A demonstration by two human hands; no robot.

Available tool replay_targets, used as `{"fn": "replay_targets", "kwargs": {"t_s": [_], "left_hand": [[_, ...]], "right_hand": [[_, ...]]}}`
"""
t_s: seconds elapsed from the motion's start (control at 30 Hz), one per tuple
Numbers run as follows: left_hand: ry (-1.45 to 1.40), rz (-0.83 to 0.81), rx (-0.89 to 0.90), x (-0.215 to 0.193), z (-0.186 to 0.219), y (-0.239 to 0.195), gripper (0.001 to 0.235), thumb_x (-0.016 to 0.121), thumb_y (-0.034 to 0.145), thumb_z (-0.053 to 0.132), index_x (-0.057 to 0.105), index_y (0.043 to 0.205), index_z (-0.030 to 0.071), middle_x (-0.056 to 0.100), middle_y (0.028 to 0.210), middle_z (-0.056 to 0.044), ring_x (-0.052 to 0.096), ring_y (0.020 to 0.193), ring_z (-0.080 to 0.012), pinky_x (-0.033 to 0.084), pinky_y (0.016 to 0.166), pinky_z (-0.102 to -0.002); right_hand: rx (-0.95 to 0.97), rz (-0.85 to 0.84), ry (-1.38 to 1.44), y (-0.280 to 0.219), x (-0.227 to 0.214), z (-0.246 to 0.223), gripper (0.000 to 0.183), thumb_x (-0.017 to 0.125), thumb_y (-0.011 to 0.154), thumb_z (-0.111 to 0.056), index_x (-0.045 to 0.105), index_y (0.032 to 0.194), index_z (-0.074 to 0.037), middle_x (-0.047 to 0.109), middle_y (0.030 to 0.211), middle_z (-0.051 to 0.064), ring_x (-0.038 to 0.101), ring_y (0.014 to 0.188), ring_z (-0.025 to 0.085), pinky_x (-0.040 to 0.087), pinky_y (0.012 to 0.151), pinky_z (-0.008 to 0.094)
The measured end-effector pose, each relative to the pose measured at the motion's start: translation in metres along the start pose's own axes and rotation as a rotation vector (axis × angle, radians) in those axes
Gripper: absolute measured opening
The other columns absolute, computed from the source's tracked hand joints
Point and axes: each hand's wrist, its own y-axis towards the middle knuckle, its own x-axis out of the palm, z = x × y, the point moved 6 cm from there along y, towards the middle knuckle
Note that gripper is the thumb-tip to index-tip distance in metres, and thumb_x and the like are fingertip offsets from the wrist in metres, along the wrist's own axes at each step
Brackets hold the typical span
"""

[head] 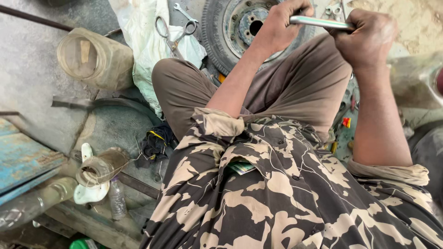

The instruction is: The person sits on the ground and uses a metal tool to work on the center of a tire rim. They repeatedly insert and twist the tool, then use a yellow hose to apply air to the tire valve.

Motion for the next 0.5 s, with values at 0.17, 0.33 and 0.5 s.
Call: {"fn": "replay_targets", "kwargs": {"t_s": [0.17,0.33,0.5], "left_hand": [[0.109,-0.044,-0.016,0.001,-0.015,0.008,0.014,0.069,0.097,0.016,0.062,0.1,0.004,0.063,0.081,-0.012,0.057,0.072,-0.0158,0.051,0.071,-0.036],[0.008,-0.175,-0.097,0.001,-0.012,-0.005,0.02,0.067,0.103,0.02,0.059,0.095,0.003,0.06,0.076,-0.009,0.056,0.072,-0.0171,0.05,0.069,-0.037],[-0.023,-0.223,-0.085,-0.001,-0.013,-0.007,0.023,0.072,0.098,0.023,0.062,0.091,0.004,0.058,0.074,-0.007,0.054,0.068,-0.0165,0.047,0.064,-0.037]], "right_hand": [[0.29,-0.316,0.101,-0.031,-0.01,-0.042,0.038,0.077,0.103,-0.044,0.07,0.106,-0.007,0.061,0.067,0.011,0.059,0.055,0.028,0.049,0.055,0.044],[0.465,-0.559,0.375,-0.077,0.0,-0.101,0.04,0.057,0.107,-0.044,0.048,0.095,-0.007,0.056,0.064,0.009,0.057,0.058,0.026,0.045,0.053,0.044],[0.864,-0.861,1.512,-0.083,0.05,-0.111,0.055,0.054,0.108,-0.047,0.042,0.069,-0.011,0.044,0.056,0.001,0.042,0.05,0.016,0.038,0.049,0.032]]}}
